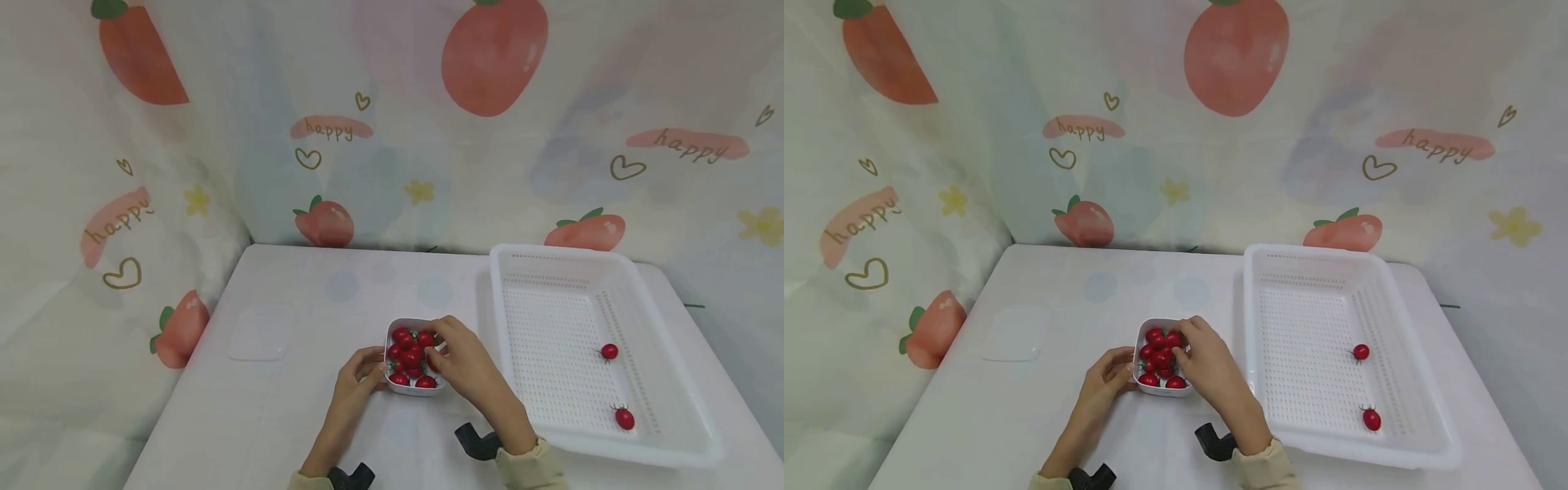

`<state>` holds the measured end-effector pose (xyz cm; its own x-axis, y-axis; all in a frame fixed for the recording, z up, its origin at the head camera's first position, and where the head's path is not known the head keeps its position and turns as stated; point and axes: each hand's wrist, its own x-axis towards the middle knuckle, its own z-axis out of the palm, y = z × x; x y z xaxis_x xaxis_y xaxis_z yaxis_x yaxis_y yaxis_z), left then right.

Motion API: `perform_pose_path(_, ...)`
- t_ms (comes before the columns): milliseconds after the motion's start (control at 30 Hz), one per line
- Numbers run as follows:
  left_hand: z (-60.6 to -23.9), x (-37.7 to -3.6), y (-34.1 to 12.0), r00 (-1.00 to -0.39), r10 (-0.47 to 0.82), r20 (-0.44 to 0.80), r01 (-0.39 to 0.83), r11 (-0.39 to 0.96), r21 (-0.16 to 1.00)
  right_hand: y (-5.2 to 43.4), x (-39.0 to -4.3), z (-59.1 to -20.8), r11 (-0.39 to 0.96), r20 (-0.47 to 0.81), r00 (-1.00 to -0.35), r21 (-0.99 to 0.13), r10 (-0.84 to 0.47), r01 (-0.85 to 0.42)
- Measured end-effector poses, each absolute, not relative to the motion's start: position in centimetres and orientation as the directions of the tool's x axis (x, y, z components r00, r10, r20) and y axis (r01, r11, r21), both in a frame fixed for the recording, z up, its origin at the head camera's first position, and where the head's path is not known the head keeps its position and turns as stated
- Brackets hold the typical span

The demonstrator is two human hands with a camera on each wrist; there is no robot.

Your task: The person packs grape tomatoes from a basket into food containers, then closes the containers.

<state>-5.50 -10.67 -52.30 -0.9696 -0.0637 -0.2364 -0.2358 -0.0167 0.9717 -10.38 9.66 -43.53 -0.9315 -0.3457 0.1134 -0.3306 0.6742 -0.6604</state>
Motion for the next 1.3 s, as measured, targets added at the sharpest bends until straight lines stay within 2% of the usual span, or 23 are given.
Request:
perform_pose_path(267, -52.4, -5.5, -10.6, -0.968, -0.045, -0.246, -0.244, -0.037, 0.969, 8.3, -9.7, -45.7, 0.804, 0.159, -0.904, -0.415, -0.397, -0.426)
perform_pose_path(433, -52.6, -5.6, -10.6, -0.973, -0.038, -0.227, -0.225, -0.047, 0.973, 7.9, -10.0, -46.4, 0.821, 0.197, -0.881, -0.322, -0.429, -0.472)
perform_pose_path(933, -52.6, -5.6, -10.8, -0.975, -0.058, -0.213, -0.212, -0.031, 0.977, 7.5, -10.7, -47.0, 0.799, 0.216, -0.851, -0.295, -0.479, -0.524)
perform_pose_path(1300, -52.6, -5.4, -10.8, -0.973, -0.065, -0.223, -0.222, -0.011, 0.975, 7.7, -10.4, -46.5, 0.811, 0.196, -0.872, -0.321, -0.448, -0.489)
